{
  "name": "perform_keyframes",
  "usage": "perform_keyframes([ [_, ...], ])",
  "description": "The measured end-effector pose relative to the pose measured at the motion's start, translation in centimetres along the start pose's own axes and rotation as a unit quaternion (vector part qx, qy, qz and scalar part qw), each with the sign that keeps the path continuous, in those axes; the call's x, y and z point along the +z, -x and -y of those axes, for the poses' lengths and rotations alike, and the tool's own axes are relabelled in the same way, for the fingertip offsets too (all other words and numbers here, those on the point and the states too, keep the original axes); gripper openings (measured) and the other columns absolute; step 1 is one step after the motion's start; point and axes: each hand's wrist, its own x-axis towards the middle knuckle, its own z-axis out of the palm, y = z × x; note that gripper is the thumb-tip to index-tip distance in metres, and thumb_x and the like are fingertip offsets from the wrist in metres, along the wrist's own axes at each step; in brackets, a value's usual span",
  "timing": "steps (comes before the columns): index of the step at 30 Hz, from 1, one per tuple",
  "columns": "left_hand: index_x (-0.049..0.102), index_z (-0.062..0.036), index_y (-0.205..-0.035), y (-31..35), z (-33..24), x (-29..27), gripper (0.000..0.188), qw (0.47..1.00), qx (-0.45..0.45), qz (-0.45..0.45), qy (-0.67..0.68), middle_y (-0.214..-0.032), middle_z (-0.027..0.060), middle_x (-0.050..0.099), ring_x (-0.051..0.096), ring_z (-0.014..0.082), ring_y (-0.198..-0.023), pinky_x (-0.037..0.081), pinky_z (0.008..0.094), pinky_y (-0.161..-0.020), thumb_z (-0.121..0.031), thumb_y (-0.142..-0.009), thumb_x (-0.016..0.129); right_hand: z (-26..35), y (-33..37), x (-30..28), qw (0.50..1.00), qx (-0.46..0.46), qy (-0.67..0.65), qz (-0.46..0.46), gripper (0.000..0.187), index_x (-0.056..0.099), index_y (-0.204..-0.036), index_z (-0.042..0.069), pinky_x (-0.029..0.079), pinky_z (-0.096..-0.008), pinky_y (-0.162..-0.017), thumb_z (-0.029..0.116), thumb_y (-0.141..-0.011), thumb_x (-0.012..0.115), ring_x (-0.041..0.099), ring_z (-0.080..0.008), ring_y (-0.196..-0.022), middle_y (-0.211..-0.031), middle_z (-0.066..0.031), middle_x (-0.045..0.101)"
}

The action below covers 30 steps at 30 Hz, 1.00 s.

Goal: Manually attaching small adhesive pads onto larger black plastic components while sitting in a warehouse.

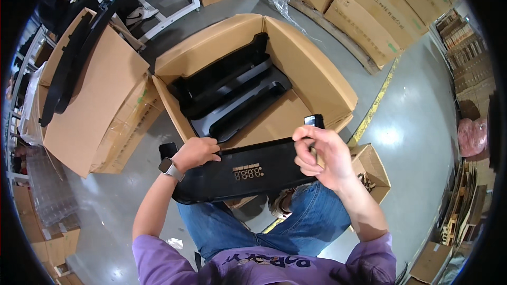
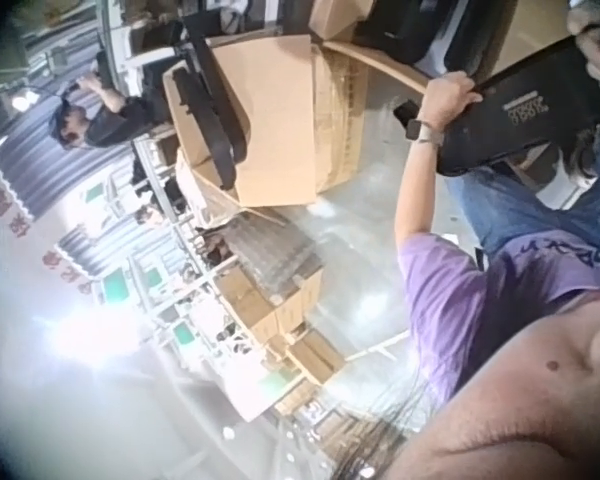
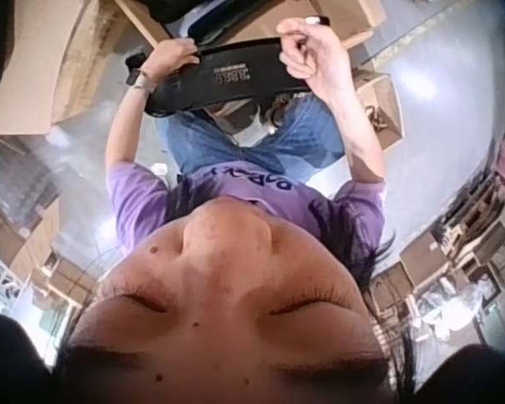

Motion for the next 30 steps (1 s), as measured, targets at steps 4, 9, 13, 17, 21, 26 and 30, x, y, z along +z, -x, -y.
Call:
perform_keyframes([
  [4,0.058,-0.0047,-0.079,-0.4,-2.8,-1.3,0.026,0.993,-0.05,-0.102,0.023,-0.076,0.0081,0.055,0.058,0.0276,-0.076,0.047,0.0368,-0.064,-0.028,-0.075,0.069,-1.8,-2.2,2.1,0.999,0.024,-0.023,-0.032,0.022,0.052,-0.096,0.005,0.023,-0.0213,-0.04,0.023,-0.085,0.044,0.03,-0.0088,-0.048,-0.063,-0.0024,0.042],
  [9,0.063,-0.0013,-0.079,-2.0,-10.3,-3.7,0.012,0.826,-0.127,-0.377,0.4,-0.067,0.0039,0.056,0.047,0.0094,-0.054,0.033,0.0236,-0.047,-0.012,-0.083,0.067,-3.2,-4.4,5.8,0.995,-0.042,0.033,-0.089,0.017,0.053,-0.105,0.002,0.029,-0.0196,-0.045,0.009,-0.091,0.049,0.036,-0.0074,-0.053,-0.075,-0.0025,0.05],
  [13,0.063,-0.0028,-0.083,-2.4,-15.0,-5.1,0.009,0.747,-0.157,-0.449,0.465,-0.054,-0.0043,0.04,0.031,0.0019,-0.048,0.022,0.0207,-0.044,-0.01,-0.079,0.068,-5.1,-4.4,6.5,0.984,-0.112,0.097,-0.102,0.023,0.055,-0.114,0.0,0.032,-0.0195,-0.046,0.012,-0.095,0.049,0.039,-0.0058,-0.055,-0.079,-0.0029,0.053],
  [17,0.061,-0.0034,-0.084,-2.4,-15.9,-3.6,0.014,0.724,-0.157,-0.473,0.477,-0.053,-0.007,0.035,0.027,0.0008,-0.047,0.019,0.0202,-0.045,-0.01,-0.077,0.071,-6.1,-4.4,6.3,0.974,-0.143,0.152,-0.087,0.026,0.056,-0.118,0.0,0.033,-0.0179,-0.047,0.014,-0.096,0.05,0.042,-0.0034,-0.057,-0.083,-0.0023,0.055],
  [21,0.061,-0.0019,-0.084,-2.2,-16.3,-2.7,0.011,0.694,-0.137,-0.469,0.53,-0.055,-0.0083,0.037,0.027,0.0,-0.049,0.019,0.0196,-0.046,-0.009,-0.08,0.069,-7.1,-4.0,6.5,0.968,-0.107,0.203,-0.104,0.026,0.058,-0.118,0.001,0.034,-0.0159,-0.047,0.012,-0.095,0.052,0.045,-0.0013,-0.061,-0.085,-0.0005,0.056],
  [26,0.061,-0.0002,-0.084,-2.3,-16.3,-2.6,0.006,0.648,-0.164,-0.456,0.588,-0.059,-0.0099,0.04,0.029,-0.0015,-0.052,0.021,0.0177,-0.046,-0.006,-0.085,0.064,-8.0,-4.5,4.8,0.91,-0.204,0.354,-0.069,0.028,0.058,-0.121,0.001,0.035,-0.0158,-0.048,0.007,-0.094,0.053,0.045,-0.0019,-0.061,-0.088,-0.0007,0.055],
  [30,0.061,-0.0002,-0.083,-2.0,-16.2,-2.7,0.006,0.659,-0.185,-0.435,0.585,-0.059,-0.0099,0.042,0.031,-0.0016,-0.053,0.024,0.0168,-0.047,-0.005,-0.085,0.063,-8.1,-4.7,4.6,0.884,-0.229,0.404,-0.051,0.028,0.059,-0.12,0.001,0.035,-0.0155,-0.048,0.006,-0.093,0.053,0.045,-0.0022,-0.061,-0.09,-0.0012,0.055],
])
